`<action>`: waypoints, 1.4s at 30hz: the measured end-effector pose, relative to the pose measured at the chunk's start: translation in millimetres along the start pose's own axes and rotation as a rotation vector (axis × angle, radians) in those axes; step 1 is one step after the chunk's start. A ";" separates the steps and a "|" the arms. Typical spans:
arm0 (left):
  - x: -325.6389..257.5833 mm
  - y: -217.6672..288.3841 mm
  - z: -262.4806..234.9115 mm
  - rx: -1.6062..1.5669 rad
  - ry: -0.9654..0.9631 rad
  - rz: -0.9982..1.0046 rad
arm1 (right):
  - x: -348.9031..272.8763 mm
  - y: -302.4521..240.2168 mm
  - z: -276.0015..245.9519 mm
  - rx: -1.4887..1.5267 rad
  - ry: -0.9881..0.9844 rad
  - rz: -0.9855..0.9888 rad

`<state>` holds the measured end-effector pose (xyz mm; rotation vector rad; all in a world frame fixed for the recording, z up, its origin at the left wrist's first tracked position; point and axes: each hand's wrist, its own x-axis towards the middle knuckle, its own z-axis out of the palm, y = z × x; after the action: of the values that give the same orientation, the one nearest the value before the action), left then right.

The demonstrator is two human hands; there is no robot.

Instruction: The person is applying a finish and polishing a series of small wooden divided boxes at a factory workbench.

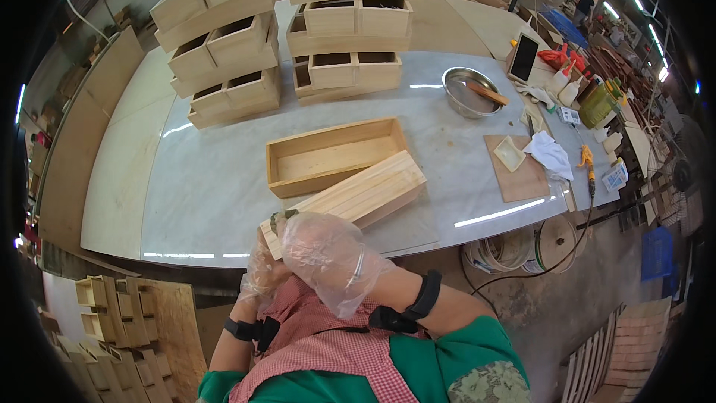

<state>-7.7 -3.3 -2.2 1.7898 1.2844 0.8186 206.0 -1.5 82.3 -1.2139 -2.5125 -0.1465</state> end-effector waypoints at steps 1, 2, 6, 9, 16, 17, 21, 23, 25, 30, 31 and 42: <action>-0.4 -2.4 -2.0 -0.108 -0.014 -0.045 | -0.5 5.5 1.6 0.048 -0.034 0.052; -1.5 -4.2 -2.9 -0.224 -0.003 -0.072 | -3.7 16.3 3.0 0.110 -0.005 0.044; -2.7 -6.5 -4.9 -0.245 0.025 0.003 | -41.0 132.7 -10.2 -0.030 -0.040 0.584; 0.3 -3.1 -3.3 0.063 0.029 0.009 | -52.9 129.5 1.6 -0.419 -0.137 0.446; 0.2 6.4 -5.1 -0.059 0.013 -0.049 | -6.8 22.6 12.0 0.187 -0.363 0.298; 0.0 5.2 -4.8 -0.084 0.013 -0.055 | -14.2 40.3 9.6 0.034 -0.210 0.311; -0.1 -4.4 -4.8 -0.188 0.005 -0.046 | -55.5 143.2 -10.8 -0.276 -0.052 0.426; 0.5 -7.9 -6.1 -0.092 -0.004 -0.063 | -77.7 165.8 -13.2 -0.068 -0.004 0.645; 0.6 -8.6 -6.0 -0.064 0.003 -0.058 | -91.4 165.0 -15.7 -0.143 -0.190 0.818; -0.9 -2.9 -4.9 0.016 0.029 -0.074 | -92.9 116.9 -13.6 -0.308 0.031 0.559; -0.6 -2.2 -5.6 0.001 0.006 -0.076 | -93.1 115.2 -14.3 -0.260 -0.075 0.514; -0.3 -15.6 0.6 -0.321 0.002 -0.014 | -82.1 107.2 5.2 -0.204 0.015 0.478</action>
<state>-14.4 -0.6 -16.0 1.5228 1.0945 0.9597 334.9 6.3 42.6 -1.8455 -2.1590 -0.2928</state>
